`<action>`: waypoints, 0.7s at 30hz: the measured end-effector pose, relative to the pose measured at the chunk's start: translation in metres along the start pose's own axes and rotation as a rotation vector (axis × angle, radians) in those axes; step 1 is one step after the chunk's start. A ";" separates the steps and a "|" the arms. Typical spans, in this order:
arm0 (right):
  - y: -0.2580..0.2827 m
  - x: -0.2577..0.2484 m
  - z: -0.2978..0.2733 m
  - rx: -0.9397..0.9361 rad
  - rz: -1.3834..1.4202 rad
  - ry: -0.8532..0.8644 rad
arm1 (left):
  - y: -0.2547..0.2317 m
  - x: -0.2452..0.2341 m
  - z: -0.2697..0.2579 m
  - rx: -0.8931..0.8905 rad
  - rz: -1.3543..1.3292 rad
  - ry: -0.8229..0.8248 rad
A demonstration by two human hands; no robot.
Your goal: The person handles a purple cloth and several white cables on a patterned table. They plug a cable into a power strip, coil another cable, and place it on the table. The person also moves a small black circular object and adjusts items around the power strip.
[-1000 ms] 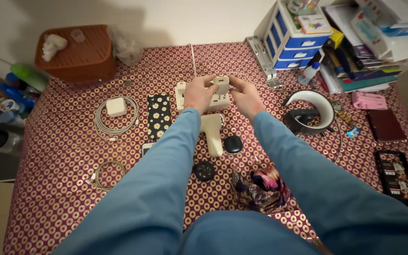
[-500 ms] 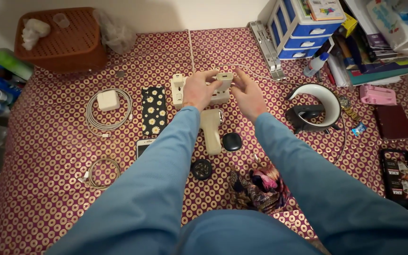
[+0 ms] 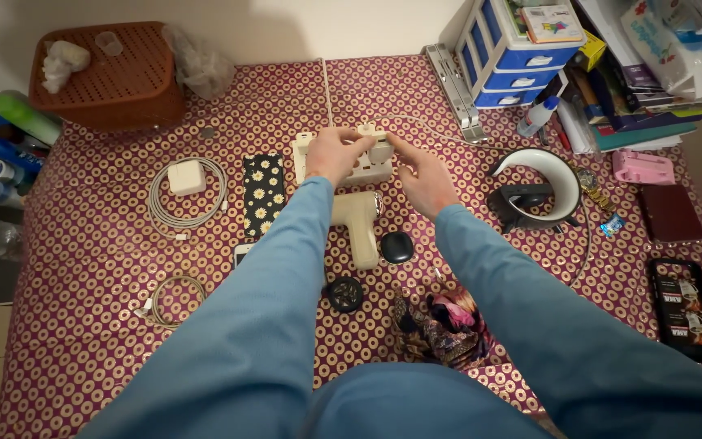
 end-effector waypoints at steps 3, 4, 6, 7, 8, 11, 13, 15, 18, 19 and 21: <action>-0.002 0.001 -0.002 0.058 -0.017 0.024 | 0.004 -0.006 -0.004 -0.052 0.029 0.002; -0.004 0.002 -0.002 0.104 -0.011 0.031 | 0.005 -0.007 -0.005 -0.074 0.030 0.005; -0.006 0.003 -0.003 0.114 -0.015 0.024 | 0.008 -0.006 -0.007 -0.100 0.024 0.009; -0.005 0.003 -0.003 0.077 -0.025 0.010 | 0.009 -0.005 -0.007 -0.103 0.017 0.009; -0.005 0.002 -0.003 0.041 -0.036 -0.005 | 0.010 -0.003 -0.006 -0.106 0.011 0.010; -0.006 -0.002 -0.003 -0.045 -0.063 -0.063 | 0.005 0.000 -0.002 -0.027 0.127 -0.038; -0.013 -0.004 -0.003 -0.019 -0.075 -0.011 | 0.004 0.007 0.003 -0.051 0.149 -0.046; -0.017 -0.005 0.000 0.009 -0.079 0.021 | 0.003 0.010 0.006 -0.057 0.151 -0.044; -0.019 -0.001 0.005 0.015 -0.066 0.037 | 0.006 0.007 0.005 -0.074 0.114 -0.026; -0.019 0.001 0.006 -0.007 -0.061 0.031 | 0.008 0.005 0.004 -0.093 0.098 -0.013; -0.020 0.002 0.005 -0.014 -0.059 0.022 | 0.010 0.005 0.002 -0.118 0.071 0.002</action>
Point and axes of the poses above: each hand's wrist, its own z-axis towards the middle knuckle, its own x-axis out of the palm, y = z × x, the point moved 6 cm from there along z, towards the middle knuckle, and after that the axes turned 8 degrees about y, right-handed, at the moved point
